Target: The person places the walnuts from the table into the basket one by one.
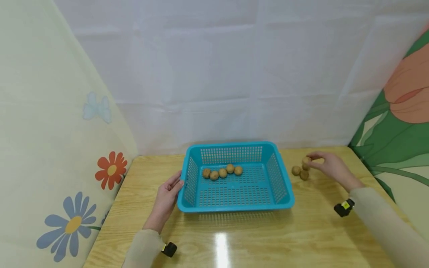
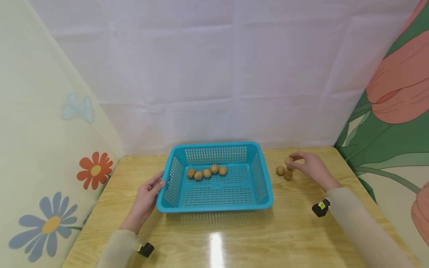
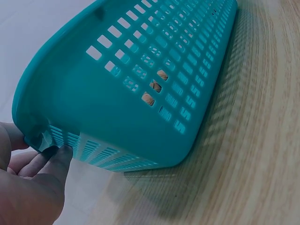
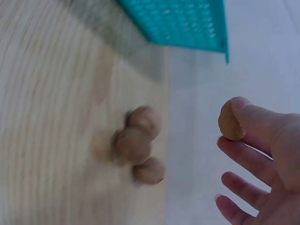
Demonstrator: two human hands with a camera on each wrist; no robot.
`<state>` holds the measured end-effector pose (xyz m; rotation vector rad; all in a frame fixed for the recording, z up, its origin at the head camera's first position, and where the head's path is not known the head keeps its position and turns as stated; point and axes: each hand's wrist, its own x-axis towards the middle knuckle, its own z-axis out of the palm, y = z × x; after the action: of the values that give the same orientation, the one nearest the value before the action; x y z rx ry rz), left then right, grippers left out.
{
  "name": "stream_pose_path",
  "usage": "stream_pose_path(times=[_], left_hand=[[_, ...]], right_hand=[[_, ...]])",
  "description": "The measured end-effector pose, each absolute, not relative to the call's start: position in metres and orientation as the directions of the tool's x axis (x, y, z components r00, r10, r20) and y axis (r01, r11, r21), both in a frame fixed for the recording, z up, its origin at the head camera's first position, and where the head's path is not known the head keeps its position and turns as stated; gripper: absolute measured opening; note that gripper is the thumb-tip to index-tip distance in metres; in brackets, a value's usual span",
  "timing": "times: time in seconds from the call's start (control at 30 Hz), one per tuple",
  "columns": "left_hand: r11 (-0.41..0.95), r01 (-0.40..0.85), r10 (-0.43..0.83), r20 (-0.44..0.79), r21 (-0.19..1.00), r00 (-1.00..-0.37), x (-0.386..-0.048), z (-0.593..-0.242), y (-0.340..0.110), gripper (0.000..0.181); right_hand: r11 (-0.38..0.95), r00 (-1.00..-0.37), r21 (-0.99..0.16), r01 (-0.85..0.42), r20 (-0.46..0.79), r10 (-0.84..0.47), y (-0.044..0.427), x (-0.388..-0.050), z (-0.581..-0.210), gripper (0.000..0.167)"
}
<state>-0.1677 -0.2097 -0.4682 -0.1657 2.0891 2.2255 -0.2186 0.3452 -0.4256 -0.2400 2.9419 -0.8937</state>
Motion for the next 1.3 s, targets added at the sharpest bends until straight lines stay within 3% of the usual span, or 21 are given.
stream_pose_path(times=[0.33,0.6,0.83,1.13,1.3], left_hand=[[-0.07,-0.153,-0.01,-0.154,0.986,-0.988,-0.168,-0.465,-0.21,0.051],[-0.069,-0.149,-0.012,-0.15,0.986,-0.989,-0.168,-0.466,-0.211,0.052],[-0.072,-0.147,-0.01,-0.148,0.987,-0.989,-0.169,-0.468,-0.211,0.051],[-0.067,-0.137,-0.02,-0.139,0.988,-0.99,-0.169,-0.469,-0.21,0.052],[-0.069,-0.14,-0.029,-0.142,0.988,-0.989,-0.168,-0.469,-0.21,0.053]], right_hand=[[0.809,-0.965,-0.543,-0.224,0.007,-0.262,0.296,-0.221,-0.381,0.061],[0.768,-0.918,-0.532,-0.357,0.045,-0.395,0.246,-0.239,-0.363,0.046],[0.7,-0.858,-0.553,-0.451,0.055,-0.51,0.196,-0.257,-0.369,0.039],[0.614,-0.754,-0.601,-0.511,-0.029,-0.656,0.13,-0.27,-0.396,0.036],[0.601,-0.696,-0.553,-0.577,-0.051,-0.716,0.098,-0.273,-0.416,0.03]])
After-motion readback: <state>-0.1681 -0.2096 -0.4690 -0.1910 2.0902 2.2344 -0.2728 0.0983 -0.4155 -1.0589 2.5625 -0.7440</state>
